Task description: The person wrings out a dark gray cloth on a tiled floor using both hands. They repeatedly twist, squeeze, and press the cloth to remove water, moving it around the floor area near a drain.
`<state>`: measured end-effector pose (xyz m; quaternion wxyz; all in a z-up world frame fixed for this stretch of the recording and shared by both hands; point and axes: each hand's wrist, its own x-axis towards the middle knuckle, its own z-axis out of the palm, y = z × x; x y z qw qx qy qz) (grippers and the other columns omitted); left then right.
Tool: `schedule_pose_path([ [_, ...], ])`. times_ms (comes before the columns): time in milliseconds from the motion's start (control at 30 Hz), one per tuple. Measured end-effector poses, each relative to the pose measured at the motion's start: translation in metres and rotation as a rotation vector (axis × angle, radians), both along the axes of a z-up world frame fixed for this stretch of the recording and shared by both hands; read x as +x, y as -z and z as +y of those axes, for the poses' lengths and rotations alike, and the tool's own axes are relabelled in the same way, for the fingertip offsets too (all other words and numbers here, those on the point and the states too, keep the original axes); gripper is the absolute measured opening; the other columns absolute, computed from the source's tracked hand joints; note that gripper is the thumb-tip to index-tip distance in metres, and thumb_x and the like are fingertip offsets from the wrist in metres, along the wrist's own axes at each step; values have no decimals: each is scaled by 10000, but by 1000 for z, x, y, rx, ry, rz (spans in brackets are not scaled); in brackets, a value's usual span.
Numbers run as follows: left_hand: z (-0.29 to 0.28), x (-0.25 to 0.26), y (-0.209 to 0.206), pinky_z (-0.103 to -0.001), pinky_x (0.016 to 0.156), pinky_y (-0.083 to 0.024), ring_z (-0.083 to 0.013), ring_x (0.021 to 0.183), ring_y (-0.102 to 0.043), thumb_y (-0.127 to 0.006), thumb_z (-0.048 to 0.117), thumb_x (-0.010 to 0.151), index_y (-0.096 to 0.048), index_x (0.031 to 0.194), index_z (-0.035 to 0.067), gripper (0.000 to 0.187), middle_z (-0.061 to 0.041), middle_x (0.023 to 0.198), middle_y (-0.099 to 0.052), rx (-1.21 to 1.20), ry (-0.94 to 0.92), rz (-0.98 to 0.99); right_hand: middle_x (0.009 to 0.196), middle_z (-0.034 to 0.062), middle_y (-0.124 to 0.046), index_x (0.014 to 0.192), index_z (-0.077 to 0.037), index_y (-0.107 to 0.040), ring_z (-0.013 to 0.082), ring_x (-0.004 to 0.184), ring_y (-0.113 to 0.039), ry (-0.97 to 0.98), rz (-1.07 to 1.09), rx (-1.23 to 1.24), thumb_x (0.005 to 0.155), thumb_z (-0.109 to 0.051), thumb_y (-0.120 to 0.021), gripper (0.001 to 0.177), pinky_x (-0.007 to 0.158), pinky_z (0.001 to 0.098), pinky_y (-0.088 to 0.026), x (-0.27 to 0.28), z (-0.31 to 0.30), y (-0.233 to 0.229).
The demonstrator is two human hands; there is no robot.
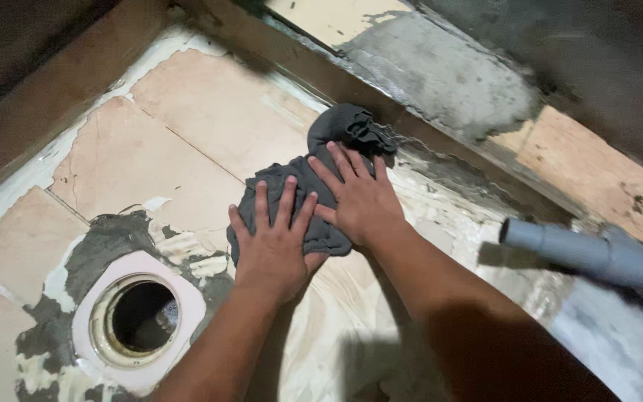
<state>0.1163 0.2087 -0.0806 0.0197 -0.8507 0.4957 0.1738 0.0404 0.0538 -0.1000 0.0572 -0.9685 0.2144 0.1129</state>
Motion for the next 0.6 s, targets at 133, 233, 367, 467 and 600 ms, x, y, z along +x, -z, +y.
schedule_pose_path([
  [133, 4, -2, -16, -788, 1105, -50, -453, 1534, 58, -699, 655, 770, -207, 1634, 353, 1040, -81, 1739, 4, 94, 61, 38, 1684, 92, -168, 1633, -242, -158, 307, 1547, -123, 77, 92, -74, 936, -690, -401, 864, 1203, 577, -74, -13, 14, -8],
  [233, 16, -6, -16, -762, 1132, -38, -458, 1531, 66, -692, 671, 776, -194, 1639, 362, 1044, -85, 1744, 11, 112, 146, 48, 1689, 117, -158, 1638, -183, -137, 343, 1561, -76, 161, 181, -57, 933, -720, -368, 916, 1194, 549, -55, -42, 24, -15],
  [367, 47, -17, -5, -725, 1162, -39, -478, 1534, 25, -689, 620, 812, -240, 1588, 346, 937, -115, 1703, -29, -1, 272, 6, 1675, 170, -203, 1618, -126, -189, 373, 1558, -96, 212, 280, -70, 949, -743, -371, 928, 1235, 522, -84, -91, 55, -38],
  [467, 56, -21, -6, -709, 1154, -14, -473, 1517, 58, -684, 575, 837, -217, 1637, 371, 949, -122, 1743, 11, 100, 341, 13, 1662, 215, -185, 1616, -123, -180, 418, 1540, -101, 263, 367, -52, 941, -766, -384, 954, 1227, 524, -83, -111, 75, -60],
  [600, 71, -24, -15, -698, 1184, -30, -462, 1549, 50, -676, 538, 869, -212, 1613, 361, 894, -114, 1716, 11, 170, 390, 7, 1637, 261, -141, 1617, -111, -130, 457, 1513, -94, 309, 524, 18, 880, -808, -469, 1069, 1205, 518, -84, -125, 111, -77],
])
